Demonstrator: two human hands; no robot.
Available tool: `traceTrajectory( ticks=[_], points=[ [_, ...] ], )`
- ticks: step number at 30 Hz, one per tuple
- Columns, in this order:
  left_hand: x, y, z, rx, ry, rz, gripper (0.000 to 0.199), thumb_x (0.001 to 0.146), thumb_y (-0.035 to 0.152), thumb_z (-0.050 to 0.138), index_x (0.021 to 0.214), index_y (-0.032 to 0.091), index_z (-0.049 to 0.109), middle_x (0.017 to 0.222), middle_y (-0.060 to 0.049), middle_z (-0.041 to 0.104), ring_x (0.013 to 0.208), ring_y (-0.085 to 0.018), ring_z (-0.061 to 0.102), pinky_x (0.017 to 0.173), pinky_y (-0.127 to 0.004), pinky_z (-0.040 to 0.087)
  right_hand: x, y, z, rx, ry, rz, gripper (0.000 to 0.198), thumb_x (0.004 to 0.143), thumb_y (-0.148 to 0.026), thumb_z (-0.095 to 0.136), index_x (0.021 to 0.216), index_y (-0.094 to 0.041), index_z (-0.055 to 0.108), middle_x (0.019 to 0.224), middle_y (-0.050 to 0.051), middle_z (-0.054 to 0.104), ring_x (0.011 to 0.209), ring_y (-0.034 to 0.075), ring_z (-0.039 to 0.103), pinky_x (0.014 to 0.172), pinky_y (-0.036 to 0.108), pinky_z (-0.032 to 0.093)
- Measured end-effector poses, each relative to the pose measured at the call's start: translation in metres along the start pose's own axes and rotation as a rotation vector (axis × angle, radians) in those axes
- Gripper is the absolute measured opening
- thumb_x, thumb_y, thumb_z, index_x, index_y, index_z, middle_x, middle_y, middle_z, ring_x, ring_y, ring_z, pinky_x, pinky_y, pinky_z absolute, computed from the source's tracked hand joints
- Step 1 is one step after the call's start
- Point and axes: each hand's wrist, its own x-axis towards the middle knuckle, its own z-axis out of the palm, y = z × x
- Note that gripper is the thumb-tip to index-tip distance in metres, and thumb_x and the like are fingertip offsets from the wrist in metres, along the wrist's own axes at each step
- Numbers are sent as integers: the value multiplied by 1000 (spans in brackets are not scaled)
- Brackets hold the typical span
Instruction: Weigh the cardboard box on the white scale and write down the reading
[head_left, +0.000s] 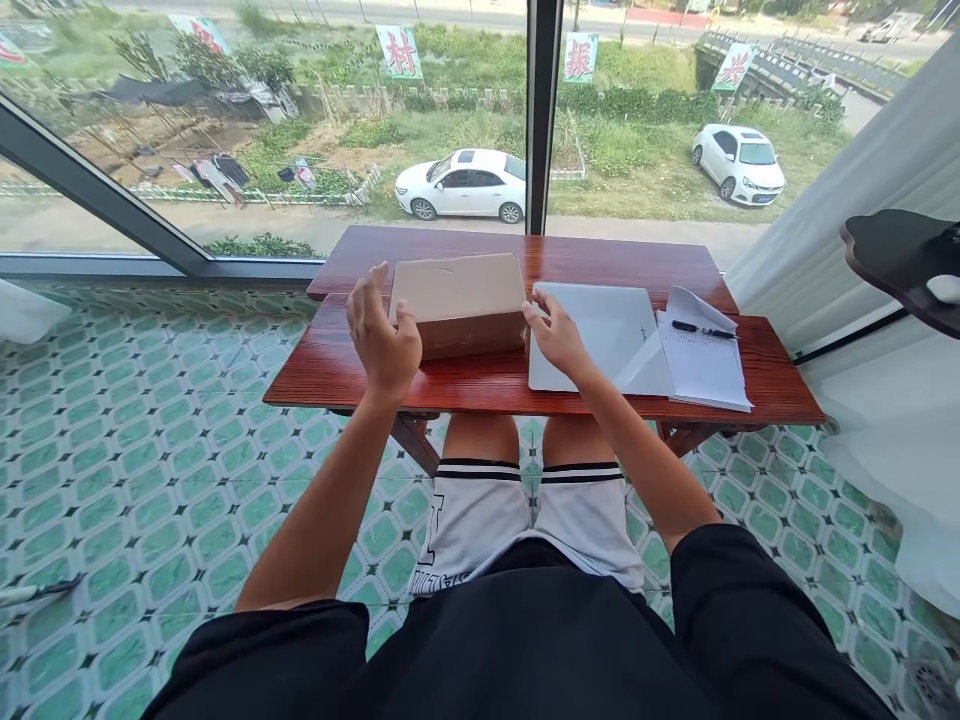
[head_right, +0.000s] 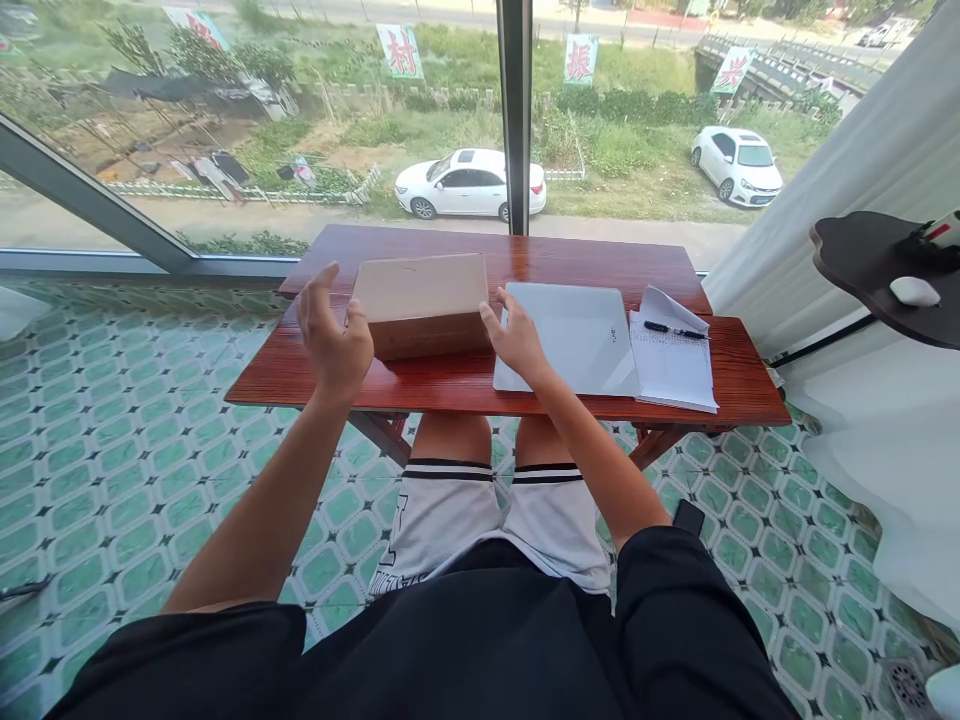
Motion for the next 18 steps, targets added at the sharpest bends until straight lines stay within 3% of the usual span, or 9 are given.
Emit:
traceTrajectory(
  ticks=[8, 13, 18],
  points=[
    [-8, 75, 19, 12, -65, 214, 50, 89, 20, 52, 139, 21, 54, 142, -9, 58, 138, -26, 48, 123, -46, 30, -15, -15, -49, -89, 128, -157, 45, 99, -53, 43, 123, -20, 62, 127, 10, 67, 122, 23, 61, 99, 40, 51],
    [-13, 105, 40, -23, -166, 348, 49, 90, 21, 50, 139, 20, 54, 136, -10, 61, 131, -26, 53, 117, -43, 37, -25, -12, -83, -177, 168, -166, 43, 101, -50, 36, 104, -20, 67, 97, 6, 73, 95, 20, 68, 86, 35, 50],
    [-21, 128, 64, -34, -232, 466, 47, 93, 21, 45, 140, 19, 53, 132, -10, 62, 125, -26, 54, 112, -42, 40, -35, -1, -113, -226, 181, -132, 48, 102, -51, 33, 93, -19, 68, 83, 5, 69, 84, 19, 66, 79, 33, 46]
  ],
)
